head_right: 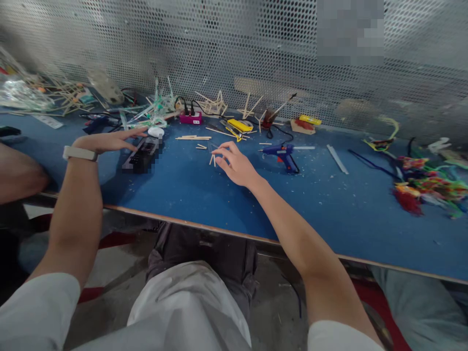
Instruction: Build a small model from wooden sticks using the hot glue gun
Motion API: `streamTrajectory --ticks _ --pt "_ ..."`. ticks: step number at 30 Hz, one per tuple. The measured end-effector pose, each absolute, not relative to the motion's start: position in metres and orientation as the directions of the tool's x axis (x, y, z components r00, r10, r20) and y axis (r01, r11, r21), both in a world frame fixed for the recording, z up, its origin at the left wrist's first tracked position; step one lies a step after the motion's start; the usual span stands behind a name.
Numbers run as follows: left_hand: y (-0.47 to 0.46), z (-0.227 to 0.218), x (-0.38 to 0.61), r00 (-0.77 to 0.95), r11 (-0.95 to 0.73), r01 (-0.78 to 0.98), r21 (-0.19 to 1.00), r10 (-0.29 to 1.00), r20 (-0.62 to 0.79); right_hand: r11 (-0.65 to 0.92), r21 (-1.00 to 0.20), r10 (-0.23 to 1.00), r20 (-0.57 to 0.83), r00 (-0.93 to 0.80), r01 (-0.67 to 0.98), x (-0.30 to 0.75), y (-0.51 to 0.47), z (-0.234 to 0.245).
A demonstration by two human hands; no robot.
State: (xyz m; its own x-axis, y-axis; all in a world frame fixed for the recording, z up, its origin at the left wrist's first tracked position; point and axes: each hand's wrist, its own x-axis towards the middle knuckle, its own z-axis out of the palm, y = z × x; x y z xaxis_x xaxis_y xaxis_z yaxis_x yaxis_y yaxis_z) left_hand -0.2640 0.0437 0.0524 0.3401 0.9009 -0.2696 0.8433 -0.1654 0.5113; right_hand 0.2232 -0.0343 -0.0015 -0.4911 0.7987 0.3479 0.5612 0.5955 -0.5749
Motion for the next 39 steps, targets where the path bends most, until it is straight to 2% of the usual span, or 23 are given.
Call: streamTrajectory --ticks 5,12,19,28,33,39 --pt "0.038 0.057 -0.259 0.297 -0.127 0.845 0.519 0.919 -0.26 0.606 -0.572 0.792 0.365 -0.49 0.553 0.224 -0.034 -0.003" --pt "0.039 0.056 -0.26 0.308 -0.157 0.848 0.506 0.923 -0.23 0.601 -0.568 0.795 0.353 -0.493 0.562 0.223 -0.034 -0.002" --pt "0.04 0.055 -0.256 0.248 -0.099 0.849 0.52 0.942 -0.227 0.604 -0.575 0.793 0.361 -0.491 0.552 0.223 -0.034 -0.003" --pt "0.055 0.042 -0.267 0.31 -0.189 0.849 0.494 0.934 -0.176 0.598 -0.579 0.797 0.356 -0.488 0.554 0.223 -0.034 -0.002" --pt "0.059 0.038 -0.27 0.29 -0.154 0.842 0.517 0.937 -0.193 0.602 -0.577 0.794 0.362 -0.488 0.552 0.223 -0.033 -0.003" --pt "0.054 0.044 -0.268 0.335 -0.206 0.844 0.495 0.924 -0.186 0.597 -0.578 0.799 0.364 -0.478 0.557 0.222 -0.034 -0.003"
